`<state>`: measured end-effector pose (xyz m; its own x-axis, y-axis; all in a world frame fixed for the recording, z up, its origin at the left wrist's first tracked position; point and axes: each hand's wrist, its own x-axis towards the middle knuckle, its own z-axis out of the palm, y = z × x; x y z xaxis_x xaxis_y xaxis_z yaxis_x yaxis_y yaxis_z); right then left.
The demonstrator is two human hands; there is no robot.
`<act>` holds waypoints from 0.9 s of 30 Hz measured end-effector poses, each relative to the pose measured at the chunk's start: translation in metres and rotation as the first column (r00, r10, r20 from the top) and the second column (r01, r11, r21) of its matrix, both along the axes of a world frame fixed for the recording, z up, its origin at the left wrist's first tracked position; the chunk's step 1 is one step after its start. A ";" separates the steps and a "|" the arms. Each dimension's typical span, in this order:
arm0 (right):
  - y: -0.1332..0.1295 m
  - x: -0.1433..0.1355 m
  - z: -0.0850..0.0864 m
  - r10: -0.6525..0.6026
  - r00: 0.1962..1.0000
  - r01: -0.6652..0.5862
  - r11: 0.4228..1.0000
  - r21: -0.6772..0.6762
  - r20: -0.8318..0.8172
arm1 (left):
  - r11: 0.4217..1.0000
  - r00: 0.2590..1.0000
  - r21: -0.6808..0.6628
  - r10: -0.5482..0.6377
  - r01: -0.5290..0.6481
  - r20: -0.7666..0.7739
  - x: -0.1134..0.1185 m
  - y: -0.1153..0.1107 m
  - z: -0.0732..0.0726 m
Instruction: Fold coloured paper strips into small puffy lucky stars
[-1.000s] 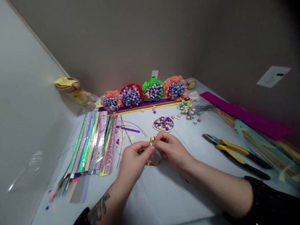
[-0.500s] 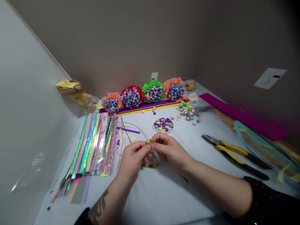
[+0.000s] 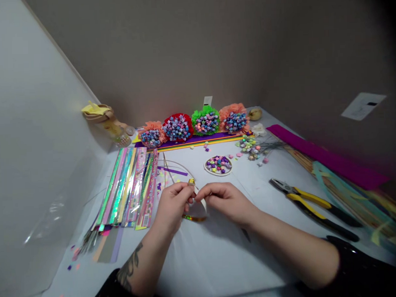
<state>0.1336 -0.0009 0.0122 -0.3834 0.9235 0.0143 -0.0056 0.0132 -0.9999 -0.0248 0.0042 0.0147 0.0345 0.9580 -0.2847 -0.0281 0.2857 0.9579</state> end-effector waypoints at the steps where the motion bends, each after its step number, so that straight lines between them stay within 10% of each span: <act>1: 0.000 0.000 -0.001 0.026 0.998 -0.029 0.998 0.064 0.049 | 1.000 1.000 -0.011 -0.003 0.003 0.020 -0.001 0.001 0.000; 8: -0.004 0.001 -0.002 0.220 0.976 -0.210 0.934 0.290 -0.001 | 0.994 0.993 -0.006 0.108 -0.107 0.048 -0.017 0.018 0.001; 16: -0.003 0.026 0.018 0.116 0.987 -0.064 0.920 0.387 -0.113 | 0.980 0.936 0.160 0.162 -0.116 -0.312 -0.034 0.027 -0.014; 21: -0.001 0.018 0.011 0.036 0.988 -0.046 0.997 -0.059 -0.152 | 0.960 0.883 0.278 0.124 0.008 -0.453 -0.020 0.017 -0.005; 27: 0.000 -0.001 -0.001 -0.006 0.983 -0.106 0.796 -0.596 -0.183 | 0.933 0.879 0.323 0.016 0.158 -0.477 0.001 -0.001 0.001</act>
